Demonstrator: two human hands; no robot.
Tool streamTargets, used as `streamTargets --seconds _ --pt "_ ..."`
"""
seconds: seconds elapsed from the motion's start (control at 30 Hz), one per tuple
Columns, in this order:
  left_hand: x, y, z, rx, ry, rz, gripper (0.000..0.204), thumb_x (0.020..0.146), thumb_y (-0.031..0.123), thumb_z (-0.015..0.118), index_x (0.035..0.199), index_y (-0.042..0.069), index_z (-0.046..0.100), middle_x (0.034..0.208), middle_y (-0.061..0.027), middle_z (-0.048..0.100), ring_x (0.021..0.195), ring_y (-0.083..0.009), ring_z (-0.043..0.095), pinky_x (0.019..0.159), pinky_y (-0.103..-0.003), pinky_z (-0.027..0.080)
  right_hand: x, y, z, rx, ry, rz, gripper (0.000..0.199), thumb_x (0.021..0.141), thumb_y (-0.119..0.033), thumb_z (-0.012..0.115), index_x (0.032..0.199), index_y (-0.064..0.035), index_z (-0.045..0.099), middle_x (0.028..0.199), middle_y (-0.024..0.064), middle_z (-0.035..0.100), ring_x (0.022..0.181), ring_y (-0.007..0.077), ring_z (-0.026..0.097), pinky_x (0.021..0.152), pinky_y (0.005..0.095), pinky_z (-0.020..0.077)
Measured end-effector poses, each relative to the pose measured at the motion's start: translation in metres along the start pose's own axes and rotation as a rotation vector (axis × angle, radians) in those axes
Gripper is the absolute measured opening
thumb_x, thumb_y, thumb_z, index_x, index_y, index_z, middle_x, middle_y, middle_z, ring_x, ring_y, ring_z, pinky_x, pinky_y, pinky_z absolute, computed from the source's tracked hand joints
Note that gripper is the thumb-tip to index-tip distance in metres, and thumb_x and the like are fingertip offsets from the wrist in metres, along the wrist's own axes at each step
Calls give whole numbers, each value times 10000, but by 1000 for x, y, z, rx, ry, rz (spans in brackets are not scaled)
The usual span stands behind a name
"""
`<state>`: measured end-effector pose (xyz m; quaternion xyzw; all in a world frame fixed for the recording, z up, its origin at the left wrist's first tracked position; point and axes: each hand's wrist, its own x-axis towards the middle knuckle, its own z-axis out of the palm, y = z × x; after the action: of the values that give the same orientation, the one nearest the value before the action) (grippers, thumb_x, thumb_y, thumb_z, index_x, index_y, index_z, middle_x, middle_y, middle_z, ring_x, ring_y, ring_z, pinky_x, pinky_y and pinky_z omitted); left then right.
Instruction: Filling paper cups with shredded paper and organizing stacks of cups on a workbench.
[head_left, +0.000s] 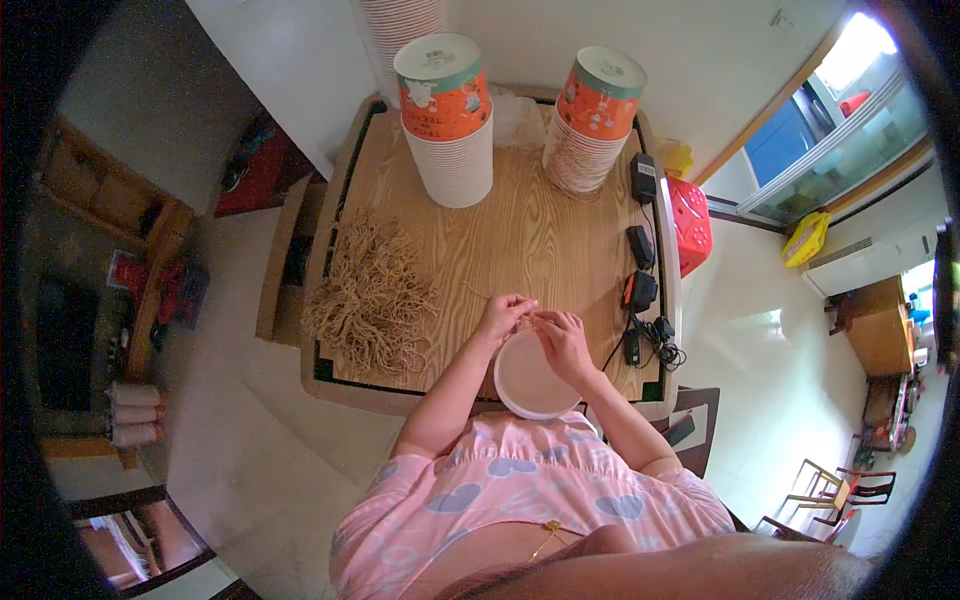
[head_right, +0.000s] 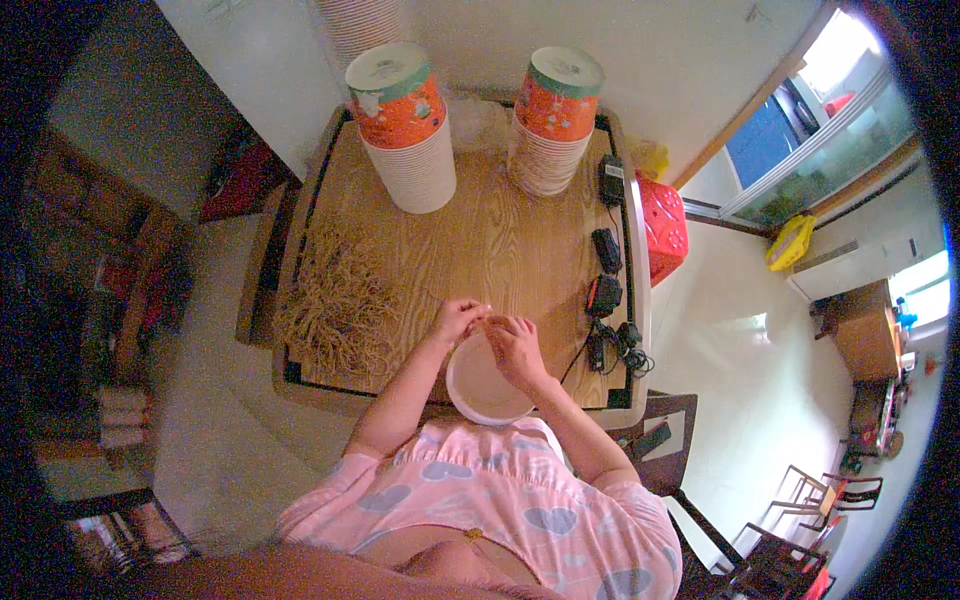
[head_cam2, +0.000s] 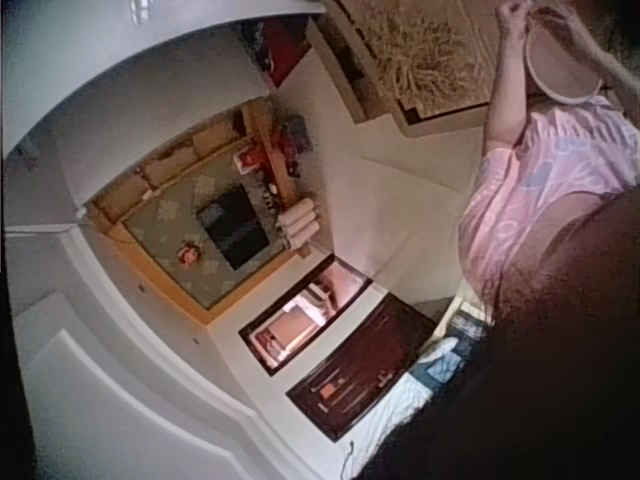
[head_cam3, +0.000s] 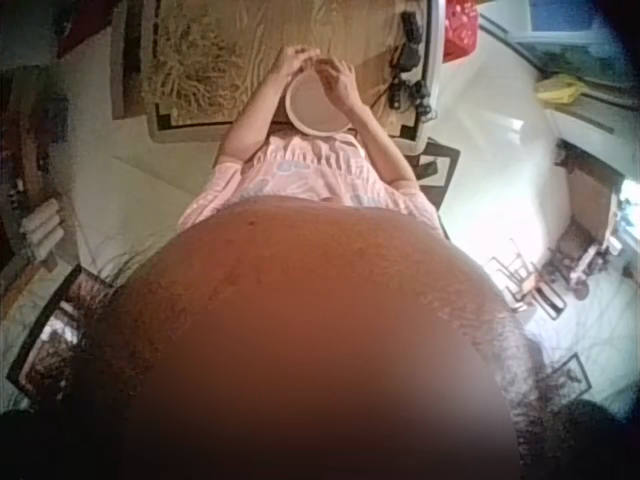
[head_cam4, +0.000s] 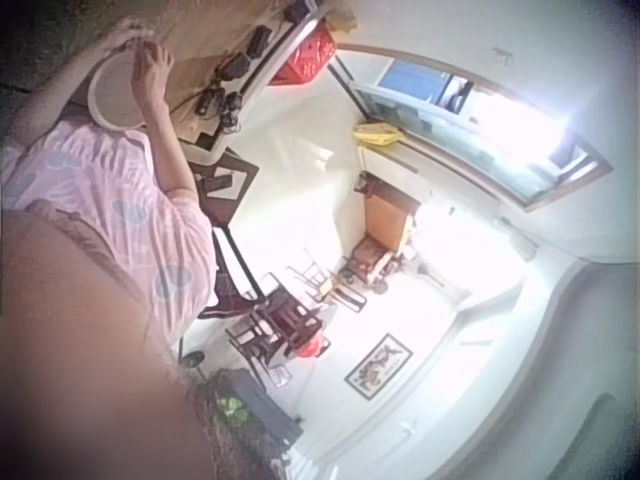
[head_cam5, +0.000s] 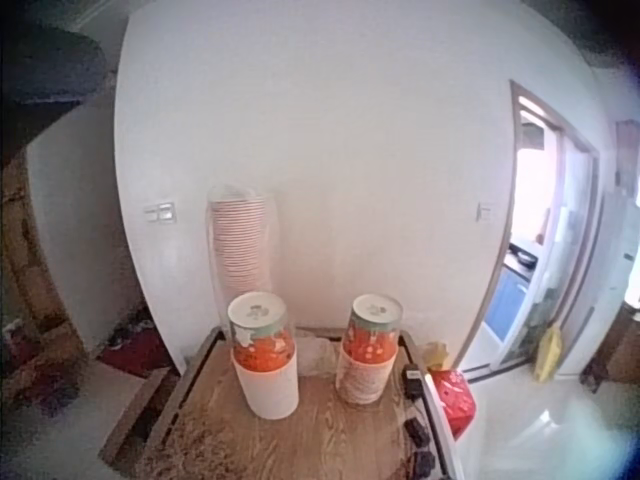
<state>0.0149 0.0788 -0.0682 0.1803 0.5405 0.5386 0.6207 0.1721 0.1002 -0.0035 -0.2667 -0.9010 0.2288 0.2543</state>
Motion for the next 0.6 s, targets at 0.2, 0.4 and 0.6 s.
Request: streamTargets --seconds 0.2,0.4,0.6 --pt "-7 -2 0 148 -13 70 129 801 172 598 834 60 654 663 21 592 447 -41 417 409 -185 325 2 2 2 25 59 87 180 775 -87 562 949 -71 605 950 79 571 901 246 521 793 377 384" --pt "-6 -1 -3 -12 4 21 86 770 171 642 767 87 625 618 36 560 435 -33 430 385 -176 321 2 -13 -6 2 9 23 176 765 -104 580 936 -113 624 944 68 576 913 244 512 803 377 380" --pt "-9 8 -1 49 56 47 114 757 193 665 738 96 608 596 47 539 412 -30 431 339 -183 298 1 -11 -4 27 -37 0 185 776 -104 568 952 -84 618 965 71 580 915 247 517 824 383 371"
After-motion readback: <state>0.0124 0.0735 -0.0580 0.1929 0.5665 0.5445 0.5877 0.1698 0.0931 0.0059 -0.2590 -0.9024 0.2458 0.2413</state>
